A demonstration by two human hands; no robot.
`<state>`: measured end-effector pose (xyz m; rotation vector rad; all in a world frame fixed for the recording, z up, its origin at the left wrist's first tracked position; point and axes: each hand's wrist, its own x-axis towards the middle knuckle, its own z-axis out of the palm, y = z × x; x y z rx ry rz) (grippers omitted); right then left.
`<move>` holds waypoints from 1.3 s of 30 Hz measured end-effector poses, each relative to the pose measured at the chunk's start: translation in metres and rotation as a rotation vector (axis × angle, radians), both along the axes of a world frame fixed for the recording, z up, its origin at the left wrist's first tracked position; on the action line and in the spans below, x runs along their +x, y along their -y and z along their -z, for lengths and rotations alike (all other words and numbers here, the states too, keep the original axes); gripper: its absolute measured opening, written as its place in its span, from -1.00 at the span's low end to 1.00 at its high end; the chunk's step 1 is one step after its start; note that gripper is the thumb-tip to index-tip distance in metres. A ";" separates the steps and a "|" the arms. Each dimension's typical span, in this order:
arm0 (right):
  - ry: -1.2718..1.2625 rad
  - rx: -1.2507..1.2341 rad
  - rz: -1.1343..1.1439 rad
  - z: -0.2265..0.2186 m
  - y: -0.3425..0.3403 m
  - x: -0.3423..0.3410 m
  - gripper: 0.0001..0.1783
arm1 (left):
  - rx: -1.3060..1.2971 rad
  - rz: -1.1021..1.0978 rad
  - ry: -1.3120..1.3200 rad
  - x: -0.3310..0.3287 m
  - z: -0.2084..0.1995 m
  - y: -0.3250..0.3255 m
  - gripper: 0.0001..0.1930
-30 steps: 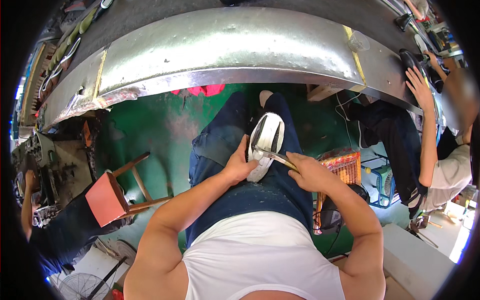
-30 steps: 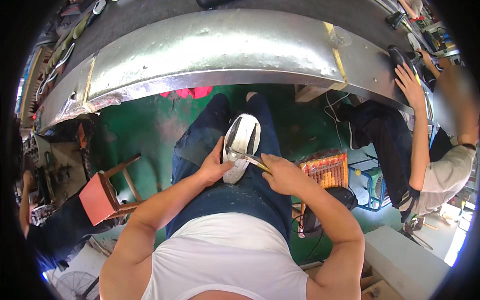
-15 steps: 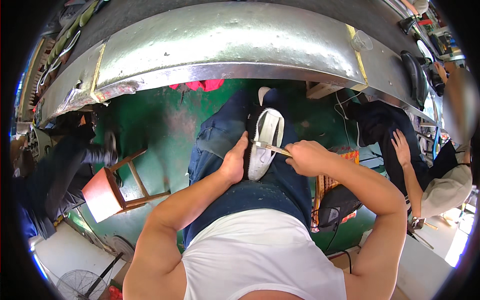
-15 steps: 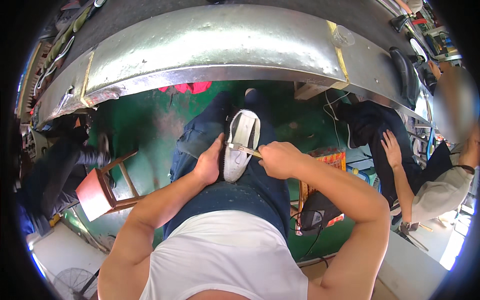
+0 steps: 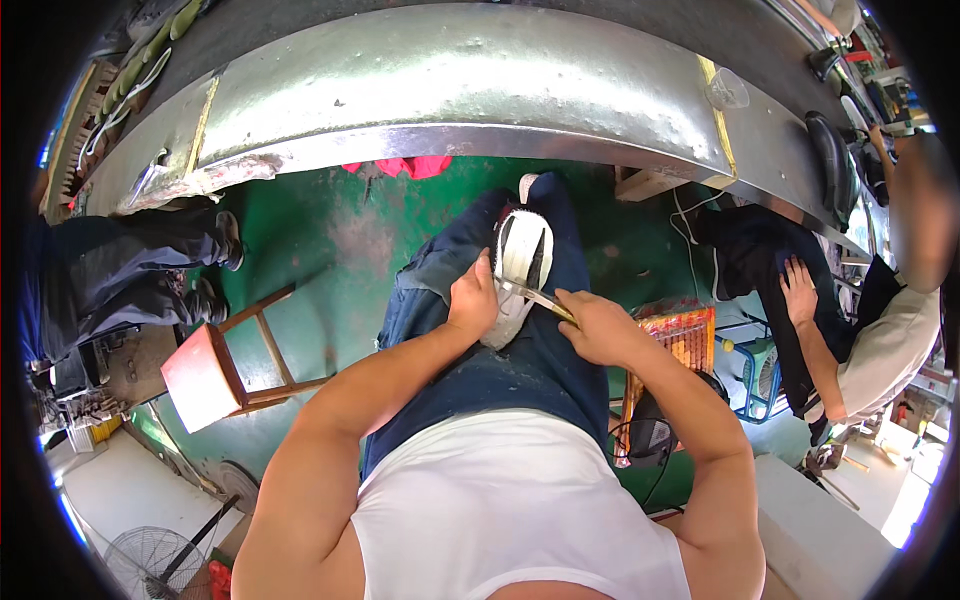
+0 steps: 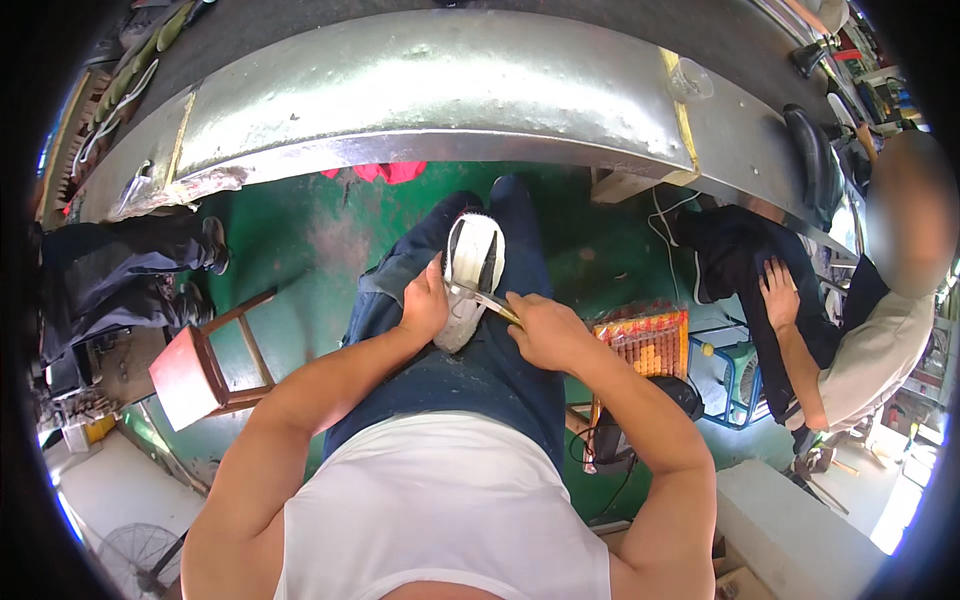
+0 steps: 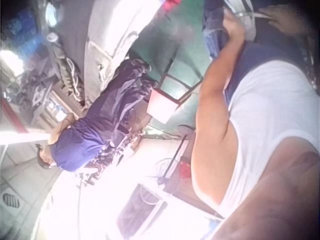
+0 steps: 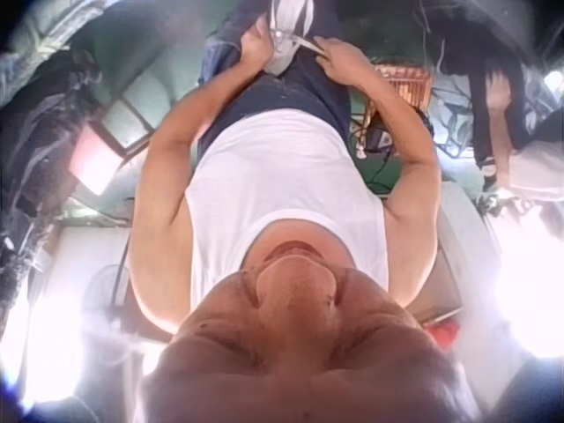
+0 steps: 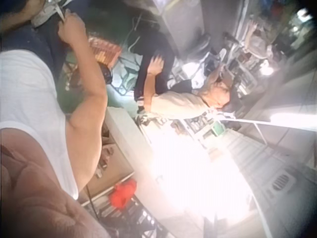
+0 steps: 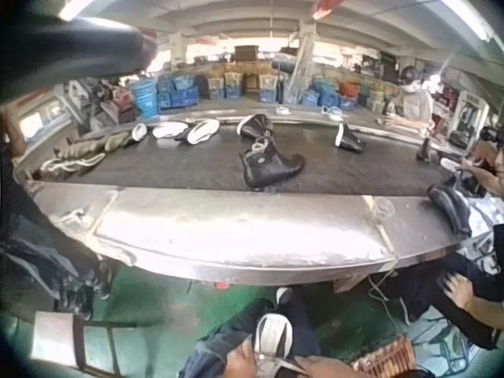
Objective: Manual lasting of shoes using pincers to pull and secure the upper over the last.
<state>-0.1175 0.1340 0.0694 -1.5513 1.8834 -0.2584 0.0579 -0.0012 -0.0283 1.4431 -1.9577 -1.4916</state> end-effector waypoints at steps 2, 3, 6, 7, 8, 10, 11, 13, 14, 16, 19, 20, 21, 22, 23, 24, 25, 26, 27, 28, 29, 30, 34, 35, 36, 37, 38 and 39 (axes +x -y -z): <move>-0.031 -0.081 -0.032 0.006 -0.002 -0.007 -0.43 | -0.040 0.015 -0.007 -0.001 -0.002 0.000 -0.43; -0.108 -0.151 -0.031 0.009 -0.003 -0.008 -0.39 | -0.067 0.030 -0.050 -0.001 -0.003 -0.001 -0.45; -0.219 -0.243 0.008 0.019 0.006 -0.007 -0.39 | -0.075 0.069 -0.092 -0.001 -0.010 -0.003 -0.48; -0.253 -0.263 0.049 0.020 0.010 -0.007 -0.43 | -0.054 0.096 -0.090 -0.001 -0.012 -0.003 -0.48; -0.253 -0.265 0.049 0.019 0.013 -0.009 -0.43 | -0.057 0.096 -0.090 0.000 -0.005 -0.003 -0.48; -0.233 -0.070 0.078 0.017 0.016 -0.013 -0.63 | -0.323 0.181 -0.139 0.002 0.006 -0.001 -0.47; -0.232 -0.072 0.076 0.024 0.013 -0.014 -0.63 | -0.324 0.179 -0.138 0.006 0.010 -0.001 -0.47; -0.140 -0.121 0.215 0.038 0.002 -0.014 -0.75 | -0.404 0.376 -0.064 0.006 -0.007 -0.002 -0.44; -0.140 -0.118 0.221 0.043 -0.003 -0.020 -0.75 | -0.401 0.382 -0.066 0.005 -0.009 -0.002 -0.44; -0.066 0.051 0.229 0.039 0.002 -0.030 -0.72 | -0.395 0.523 0.059 0.004 -0.017 0.002 -0.40; 0.456 0.492 0.282 0.017 0.017 -0.062 -0.66 | -0.308 0.550 0.124 0.000 -0.032 0.008 -0.41; 0.453 0.498 0.284 0.013 0.017 -0.063 -0.66 | -0.302 0.550 0.120 -0.001 -0.025 0.010 -0.41; 0.320 0.272 0.241 0.008 0.016 -0.058 -0.63 | -0.328 0.564 0.122 0.000 -0.022 0.011 -0.39; 0.187 0.048 0.194 0.002 0.017 -0.054 -0.60 | -0.353 0.577 0.124 0.002 -0.020 0.011 -0.38; 0.263 -0.026 0.289 0.001 0.024 -0.043 -0.57 | -0.350 0.574 0.126 0.003 -0.017 0.011 -0.38; 0.260 -0.021 0.300 0.005 0.027 -0.034 -0.57 | -0.287 0.611 0.201 -0.004 -0.034 0.010 -0.36; 0.202 -0.101 0.272 0.014 0.034 -0.029 -0.56 | -0.230 0.644 0.280 -0.009 -0.046 0.013 -0.34; 0.142 -0.181 0.245 0.025 0.036 -0.028 -0.54 | -0.232 0.650 0.277 -0.011 -0.050 0.013 -0.34; -0.013 -0.055 0.129 0.030 0.040 -0.027 -0.51 | -0.219 0.674 0.295 -0.010 -0.054 0.013 -0.34; -0.014 -0.057 0.134 0.032 0.039 -0.027 -0.51 | -0.207 0.700 0.313 -0.010 -0.059 0.014 -0.34; -0.004 -0.047 0.148 0.034 0.036 -0.028 -0.50 | -0.209 0.707 0.311 -0.010 -0.064 0.015 -0.34; 0.006 -0.035 0.159 0.030 0.034 -0.027 -0.49 | -0.201 0.788 0.379 -0.009 -0.076 0.017 -0.32; 0.030 -0.049 0.115 0.018 0.041 -0.030 -0.49 | 0.118 0.320 0.049 0.019 -0.046 -0.001 -0.27; 0.048 0.028 0.130 0.006 0.044 -0.025 -0.49 | 0.134 0.176 0.061 0.023 -0.030 -0.010 -0.29; 0.062 0.104 0.145 0.000 0.045 -0.024 -0.49 | 0.140 0.179 0.063 0.023 -0.032 -0.010 -0.29; 0.064 0.110 0.148 0.003 0.038 -0.020 -0.49 | 0.150 0.216 0.069 0.022 -0.034 -0.008 -0.30; 0.137 -0.041 0.165 0.009 0.025 -0.013 -0.49 | 0.159 0.250 0.075 0.022 -0.036 -0.007 -0.32; 0.209 -0.195 0.177 0.012 0.016 -0.007 -0.49 | 0.162 0.246 0.076 0.022 -0.034 -0.006 -0.32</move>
